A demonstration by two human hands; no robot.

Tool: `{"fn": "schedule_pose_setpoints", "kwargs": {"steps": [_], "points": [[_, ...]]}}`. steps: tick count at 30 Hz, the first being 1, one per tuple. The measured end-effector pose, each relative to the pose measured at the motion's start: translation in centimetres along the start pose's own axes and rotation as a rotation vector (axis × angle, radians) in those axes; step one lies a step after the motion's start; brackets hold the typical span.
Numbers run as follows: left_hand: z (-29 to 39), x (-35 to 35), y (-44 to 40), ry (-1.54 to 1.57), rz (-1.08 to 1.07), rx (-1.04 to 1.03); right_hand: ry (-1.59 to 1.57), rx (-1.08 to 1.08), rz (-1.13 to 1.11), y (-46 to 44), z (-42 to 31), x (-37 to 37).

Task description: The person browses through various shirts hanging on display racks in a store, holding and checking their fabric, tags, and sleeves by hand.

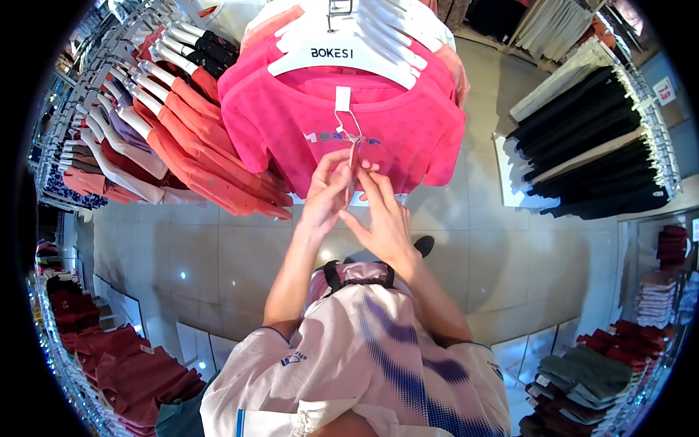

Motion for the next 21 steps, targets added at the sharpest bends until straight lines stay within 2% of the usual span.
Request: {"fn": "schedule_pose_setpoints", "kwargs": {"steps": [3, 4, 6, 7, 10, 14, 21], "points": [[0.6, -0.3, 0.3, -0.305, 0.25, -0.16, -0.19, -0.06, 0.096, 0.5, 2.7, -1.1], [0.7, -0.6, 0.5, -0.305, 0.25, -0.159, -0.19, -0.061, 0.096, 0.5, 3.1, -1.0], [1.0, -1.0, 1.1, -0.39, 0.33, -0.12, -0.492, -0.269, 0.141, 1.0, 5.0, -1.3], [1.5, -1.0, 1.3, -0.401, 0.334, -0.186, -0.68, -0.279, 0.193, 0.9, 5.5, -1.6], [2.2, -0.4, 1.5, -0.472, 0.345, -0.187, -0.835, -0.328, 0.111, 0.4, 4.9, -1.3], [2.4, -0.5, 1.6, -0.601, 0.333, -0.173, -0.836, -0.33, 0.049, 0.6, 4.7, -1.9], [2.3, -0.3, 1.8, -0.524, 0.348, -0.149, -0.858, -0.32, 0.049, 0.6, 4.5, -1.8]]}}
Point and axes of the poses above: each hand's wrist, its own y-axis away from the middle knuckle, its own x-axis out of the back of the hand, z = x × y, the point moved 8 cm from there along -y, towards the middle knuckle, and after that the axes turned 13 degrees about x, right-handed, at the moved point
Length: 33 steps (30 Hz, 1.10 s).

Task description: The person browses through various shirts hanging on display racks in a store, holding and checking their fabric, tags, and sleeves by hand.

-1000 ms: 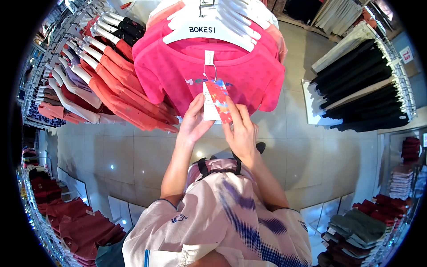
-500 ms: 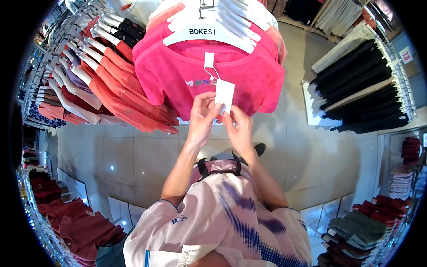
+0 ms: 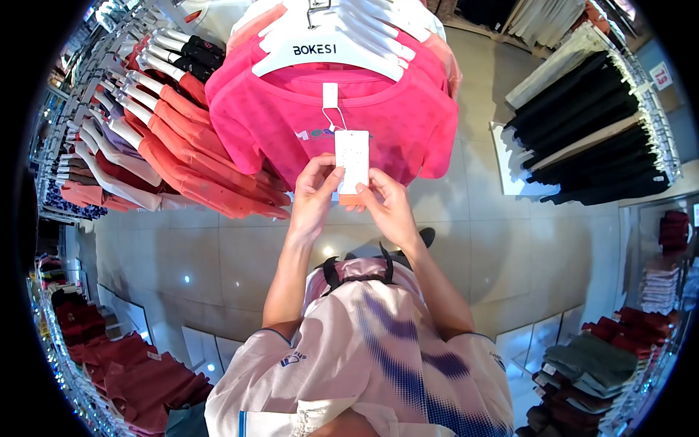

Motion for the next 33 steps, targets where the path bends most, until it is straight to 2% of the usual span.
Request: {"fn": "schedule_pose_setpoints", "kwargs": {"steps": [21, 23, 26, 33], "points": [[0.3, -0.1, 0.3, 0.042, -0.025, -0.01, 0.002, -0.002, -0.035, -0.1, -0.1, 0.2], [0.5, -0.1, 0.3, 0.049, -0.017, -0.031, 0.216, 0.139, -0.024, -0.6, -0.2, 1.3], [0.0, 0.1, 0.2, 0.05, -0.012, -0.014, 0.208, 0.131, 0.052, -1.5, -1.6, 1.8], [-0.4, 0.3, 0.1, 0.065, 0.001, -0.001, 0.105, 0.031, 0.01, -2.9, -1.2, 1.7]]}}
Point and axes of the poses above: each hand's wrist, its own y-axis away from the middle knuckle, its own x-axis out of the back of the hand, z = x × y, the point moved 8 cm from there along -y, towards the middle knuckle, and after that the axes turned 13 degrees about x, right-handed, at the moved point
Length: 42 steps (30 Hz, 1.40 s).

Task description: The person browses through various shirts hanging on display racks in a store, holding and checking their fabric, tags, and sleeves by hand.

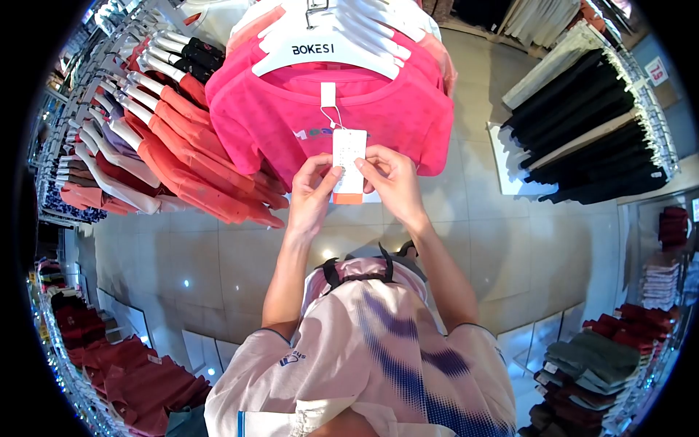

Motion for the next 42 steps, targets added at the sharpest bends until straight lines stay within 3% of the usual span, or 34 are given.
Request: {"fn": "schedule_pose_setpoints", "kwargs": {"steps": [9, 12, 18, 19, 21, 24, 26, 30, 32, 33, 37, 40, 42], "points": [[-0.9, 1.2, 0.4, -0.191, -0.054, 0.034, 0.03, 0.008, -0.058, -0.9, -1.5, -0.1], [-0.4, 1.3, -0.4, -0.227, -0.097, -0.064, 0.129, 0.083, -0.112, -2.4, -2.4, 0.4], [8.1, 0.5, -1.8, -0.746, 0.199, -0.601, 0.139, 0.224, 0.077, -5.9, -7.5, 1.2], [8.5, 0.6, -2.3, -0.746, 0.204, -0.605, 0.185, 0.239, 0.128, -6.2, -8.3, 1.3], [9.1, -0.3, -3.2, -1.175, 0.322, -0.676, 0.244, 0.288, 0.164, -6.4, -8.9, 1.3], [8.4, -0.7, -4.0, -1.281, 0.23, -0.606, 0.319, 0.368, 0.216, -6.8, -9.8, 1.2], [7.8, -0.5, -4.1, -1.284, 0.232, -0.594, 0.312, 0.549, 0.275, -7.0, -10.7, 0.7], [7.5, -0.6, -3.3, -1.21, 0.218, -0.632, 0.242, 0.564, 0.27, -8.4, -9.6, -0.1], [7.3, -0.5, -3.4, -1.189, 0.196, -0.598, 0.743, 0.42, 0.032, -9.3, -8.5, -1.6], [7.4, -0.5, -3.2, -1.17, 0.195, -0.638, 0.868, 0.457, -0.005, -9.2, -8.6, -2.0], [7.6, -0.1, -3.0, -1.134, 0.211, -0.696, 0.779, 0.524, 0.024, -7.3, -9.0, -0.9], [8.0, 0.0, -2.8, -1.054, 0.179, -0.666, 0.471, 0.384, 0.158, -3.8, -8.5, 2.8], [8.2, 0.1, -2.7, -1.032, 0.173, -0.662, 0.443, 0.207, 0.39, -0.7, -5.0, 7.7]]}}
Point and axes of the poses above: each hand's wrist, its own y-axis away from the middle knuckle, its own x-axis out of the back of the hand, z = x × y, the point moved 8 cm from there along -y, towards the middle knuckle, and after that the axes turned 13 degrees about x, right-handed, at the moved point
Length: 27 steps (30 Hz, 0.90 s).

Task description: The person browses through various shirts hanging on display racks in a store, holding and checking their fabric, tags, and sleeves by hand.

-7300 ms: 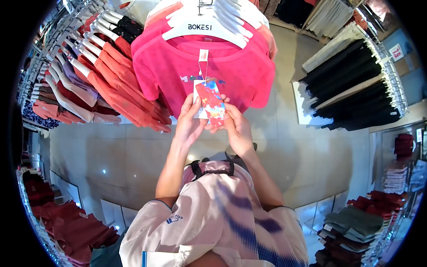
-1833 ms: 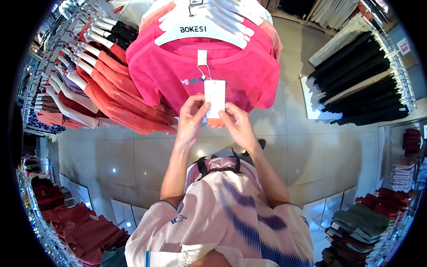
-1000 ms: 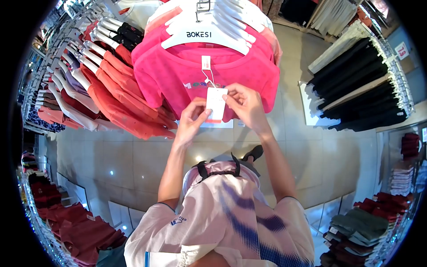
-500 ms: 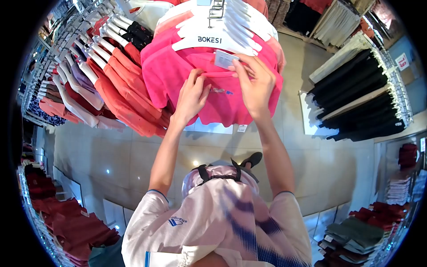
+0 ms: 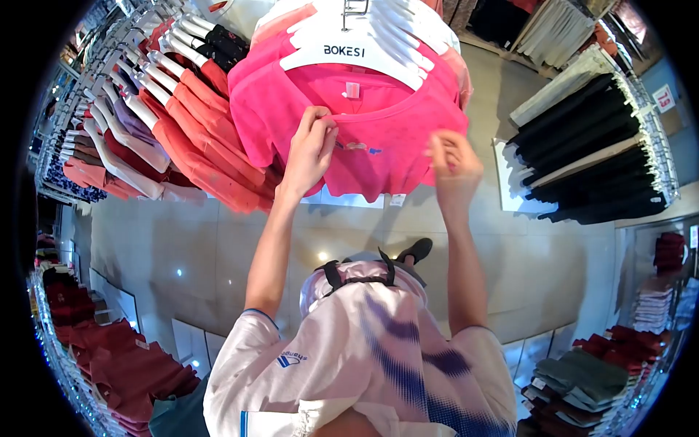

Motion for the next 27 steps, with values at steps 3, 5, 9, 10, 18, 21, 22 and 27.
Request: {"fn": "schedule_pose_setpoints", "kwargs": {"steps": [3, 5, 9, 10, 18, 21, 22, 27], "points": [[-0.2, 0.2, -0.4, 0.017, 0.006, -0.011, 0.036, 0.12, 0.204, 3.6, 9.8, 4.7], [0.1, 0.0, -0.4, 0.0, 0.011, -0.034, -0.023, -0.119, 0.003, 6.0, 16.1, 2.6], [-0.1, -0.5, -1.1, 0.055, -0.018, 0.007, -0.238, -0.456, -0.262, 10.2, 25.8, -2.1], [0.1, -0.6, -1.3, 0.055, -0.016, -0.007, -0.237, -0.462, -0.248, 10.9, 27.3, -2.6], [0.0, 0.5, -0.8, 0.084, 0.193, 0.052, 0.268, -0.568, -0.432, 15.5, 34.1, -3.2], [0.2, 1.9, 2.2, -0.114, 0.354, -0.04, -0.271, -0.717, -0.254, 15.8, 29.7, -4.5], [-0.3, 1.5, 3.7, -0.157, 0.341, -0.023, -0.273, -0.73, -0.251, 15.3, 26.2, -4.6], [-5.3, -9.2, 15.3, 0.236, -0.347, 0.5, -0.771, -0.792, -0.199, 12.9, 12.9, -5.6]]}}
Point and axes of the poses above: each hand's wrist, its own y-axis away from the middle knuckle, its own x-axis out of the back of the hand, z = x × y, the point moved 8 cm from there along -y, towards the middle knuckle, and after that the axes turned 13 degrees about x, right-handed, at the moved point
